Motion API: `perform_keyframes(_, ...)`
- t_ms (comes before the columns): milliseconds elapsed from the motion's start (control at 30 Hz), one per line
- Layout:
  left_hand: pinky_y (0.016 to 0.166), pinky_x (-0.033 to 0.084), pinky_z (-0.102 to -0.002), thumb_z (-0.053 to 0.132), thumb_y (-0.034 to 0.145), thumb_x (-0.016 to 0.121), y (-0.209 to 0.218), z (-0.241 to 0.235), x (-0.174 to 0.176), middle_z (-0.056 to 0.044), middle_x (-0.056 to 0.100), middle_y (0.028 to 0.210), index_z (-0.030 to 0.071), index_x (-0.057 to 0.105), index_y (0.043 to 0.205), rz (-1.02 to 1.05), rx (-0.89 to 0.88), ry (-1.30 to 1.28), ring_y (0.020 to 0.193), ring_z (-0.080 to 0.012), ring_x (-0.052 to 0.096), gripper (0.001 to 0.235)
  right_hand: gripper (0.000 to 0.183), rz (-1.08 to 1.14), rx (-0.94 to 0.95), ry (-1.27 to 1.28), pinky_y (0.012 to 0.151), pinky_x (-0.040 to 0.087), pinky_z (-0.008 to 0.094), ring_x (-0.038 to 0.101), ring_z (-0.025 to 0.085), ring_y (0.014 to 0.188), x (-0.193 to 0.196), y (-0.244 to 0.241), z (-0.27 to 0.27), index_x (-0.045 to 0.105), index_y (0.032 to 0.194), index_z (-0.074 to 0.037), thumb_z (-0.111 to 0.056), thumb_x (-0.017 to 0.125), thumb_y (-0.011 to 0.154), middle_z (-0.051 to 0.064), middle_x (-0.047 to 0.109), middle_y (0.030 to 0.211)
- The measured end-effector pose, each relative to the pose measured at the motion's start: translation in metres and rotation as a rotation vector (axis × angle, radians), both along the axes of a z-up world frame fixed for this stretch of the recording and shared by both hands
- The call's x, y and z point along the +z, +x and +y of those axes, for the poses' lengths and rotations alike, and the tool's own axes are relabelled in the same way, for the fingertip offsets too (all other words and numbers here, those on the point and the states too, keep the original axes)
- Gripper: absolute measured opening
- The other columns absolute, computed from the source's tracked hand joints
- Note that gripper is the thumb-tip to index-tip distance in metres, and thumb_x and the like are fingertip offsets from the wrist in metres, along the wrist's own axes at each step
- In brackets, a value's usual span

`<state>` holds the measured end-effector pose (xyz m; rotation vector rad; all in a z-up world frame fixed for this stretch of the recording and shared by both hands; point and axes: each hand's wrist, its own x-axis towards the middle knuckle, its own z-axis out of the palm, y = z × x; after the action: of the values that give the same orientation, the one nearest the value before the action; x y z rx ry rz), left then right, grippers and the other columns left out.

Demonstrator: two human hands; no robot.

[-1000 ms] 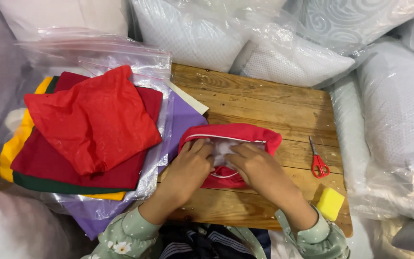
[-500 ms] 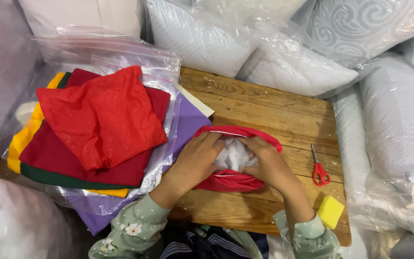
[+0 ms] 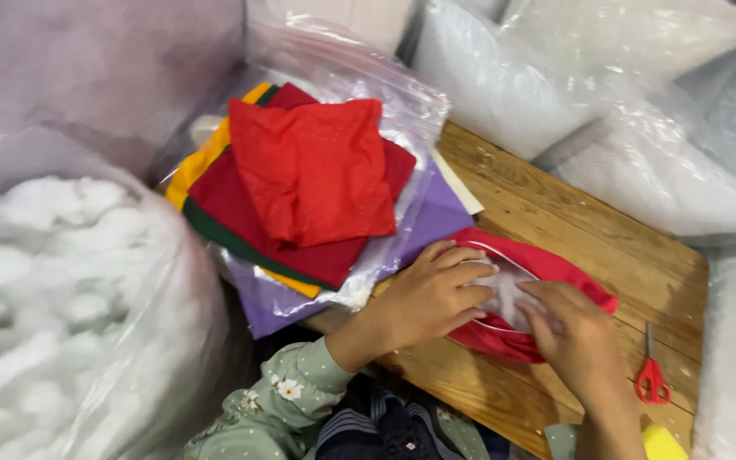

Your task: The person stuffs a red fabric pouch with white cotton-like filling by hand. They repeatedly reach into a plastic bag to grab handfuls of the white material and push it into the pouch, compressing it to fill the space.

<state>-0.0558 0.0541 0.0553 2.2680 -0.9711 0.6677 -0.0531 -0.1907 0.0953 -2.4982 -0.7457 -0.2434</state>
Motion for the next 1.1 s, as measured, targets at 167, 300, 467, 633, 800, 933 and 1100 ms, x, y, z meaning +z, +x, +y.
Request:
perform_keyframes(167,0.099,0.052,-0.044,0.012,0.101,0.073,-0.059,0.054,0.068,-0.008,0.068,0.129,0.009,0.071,0.111,-0.237,0.23,-0.359,0.114,-0.0308,0.068,0.011,0.016,-0.183,0.282,0.1,0.096,0.055,0.033,0.072,0.023,0.097,0.086,-0.018,0.088,0.074,0.107,-0.002,-0.008,0.072,0.092,0.01,0.076,0.108)
perform_keyframes(300,0.092,0.06,-0.042,0.014,0.097,0.075,-0.125,0.092,0.091,-0.006,0.069,0.118,0.011,0.074,0.108,-0.412,0.728,-0.429,0.103,-0.0298,0.068,0.011,0.017,-0.175,0.662,0.226,0.095,0.061,0.037,0.077,0.028,0.1,0.126,-0.026,0.167,0.071,0.102,0.001,-0.001,0.075,0.086,0.015,0.076,0.105)
perform_keyframes(467,0.09,0.057,-0.044,0.017,0.096,0.077,-0.184,0.14,0.12,-0.009,0.071,0.114,0.01,0.075,0.102,-0.433,1.153,-0.135,0.101,-0.0336,0.065,0.01,0.023,-0.145,0.965,0.262,0.095,0.059,0.037,0.073,0.03,0.108,0.129,-0.02,0.282,0.068,0.118,0.0,-0.002,0.072,0.095,0.016,0.073,0.115)
perform_keyframes(633,0.093,0.053,-0.05,0.018,0.103,0.076,-0.197,0.169,0.118,-0.009,0.067,0.132,0.013,0.074,0.118,-0.251,1.538,0.079,0.123,-0.0365,0.06,0.016,0.037,-0.066,1.106,0.227,0.101,0.053,0.042,0.063,0.035,0.123,0.079,-0.007,0.39,0.065,0.127,-0.004,-0.004,0.077,0.092,0.019,0.064,0.127)
perform_keyframes(800,0.081,0.062,-0.031,0.013,0.1,0.067,-0.242,0.17,0.151,-0.008,0.075,0.113,0.004,0.077,0.111,-0.447,1.165,0.134,0.091,-0.0238,0.072,0.017,0.059,-0.008,1.1,0.324,0.118,0.04,0.047,0.049,0.036,0.143,0.061,-0.019,0.436,0.048,0.145,-0.01,-0.014,0.077,0.093,0.018,0.054,0.146)
perform_keyframes(933,0.081,0.046,-0.029,0.027,0.098,0.073,-0.288,0.193,0.136,-0.001,0.064,0.102,0.016,0.064,0.105,-0.799,1.362,0.345,0.091,-0.0184,0.057,0.016,0.036,-0.222,0.982,0.528,0.118,0.045,0.052,0.052,0.039,0.141,0.1,-0.048,0.452,0.055,0.136,-0.009,-0.025,0.067,0.107,0.018,0.046,0.154)
perform_keyframes(1100,0.11,0.048,-0.052,0.038,0.1,0.077,-0.261,0.213,0.139,-0.028,0.052,0.152,-0.005,0.052,0.147,-0.005,1.638,0.039,0.141,-0.0427,0.053,0.068,0.064,-0.102,1.209,0.233,0.131,0.048,0.057,0.024,0.047,0.171,0.098,-0.057,0.49,0.028,0.168,-0.034,-0.039,0.067,0.118,0.013,0.005,0.179)
